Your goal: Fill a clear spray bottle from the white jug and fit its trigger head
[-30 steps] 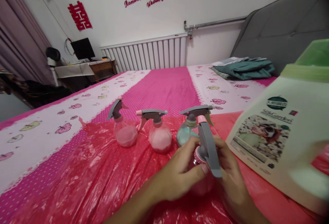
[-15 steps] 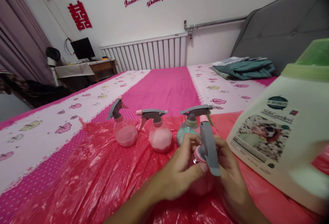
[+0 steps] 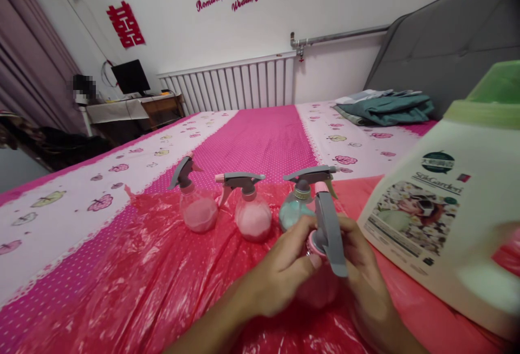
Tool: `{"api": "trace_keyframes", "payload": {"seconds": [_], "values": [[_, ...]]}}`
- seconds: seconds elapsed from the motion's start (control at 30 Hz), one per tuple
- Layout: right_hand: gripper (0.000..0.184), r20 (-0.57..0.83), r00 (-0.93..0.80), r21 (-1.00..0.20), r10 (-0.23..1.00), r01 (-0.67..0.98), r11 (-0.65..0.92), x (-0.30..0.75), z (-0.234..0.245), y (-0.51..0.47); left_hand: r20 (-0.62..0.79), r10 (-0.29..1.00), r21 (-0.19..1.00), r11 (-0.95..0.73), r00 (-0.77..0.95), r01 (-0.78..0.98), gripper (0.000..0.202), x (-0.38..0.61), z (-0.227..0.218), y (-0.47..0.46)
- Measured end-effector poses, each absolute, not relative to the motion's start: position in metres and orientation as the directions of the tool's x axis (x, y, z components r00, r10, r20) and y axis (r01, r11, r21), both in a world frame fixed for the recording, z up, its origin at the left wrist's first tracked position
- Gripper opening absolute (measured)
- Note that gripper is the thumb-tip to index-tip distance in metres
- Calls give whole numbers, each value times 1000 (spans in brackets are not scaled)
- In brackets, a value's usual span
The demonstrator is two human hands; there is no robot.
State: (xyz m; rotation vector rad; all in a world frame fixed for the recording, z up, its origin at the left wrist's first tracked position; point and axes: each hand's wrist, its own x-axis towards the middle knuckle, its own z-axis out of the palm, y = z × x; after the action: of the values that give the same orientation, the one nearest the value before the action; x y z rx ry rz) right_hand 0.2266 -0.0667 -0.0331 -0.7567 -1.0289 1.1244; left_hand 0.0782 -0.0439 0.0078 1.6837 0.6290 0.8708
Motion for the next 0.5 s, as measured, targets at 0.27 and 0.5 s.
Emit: {"api": "trace_keyframes", "payload": {"seconds": [0.27, 0.5], "values": [[19, 283, 77, -893, 956, -344, 291, 224, -24, -68, 210, 779, 971, -236, 591, -34, 37, 78, 8, -45], [20, 297, 59, -905, 953, -301, 301, 225, -26, -67, 226, 772, 967, -252, 595, -40, 36, 77, 8, -44]]}}
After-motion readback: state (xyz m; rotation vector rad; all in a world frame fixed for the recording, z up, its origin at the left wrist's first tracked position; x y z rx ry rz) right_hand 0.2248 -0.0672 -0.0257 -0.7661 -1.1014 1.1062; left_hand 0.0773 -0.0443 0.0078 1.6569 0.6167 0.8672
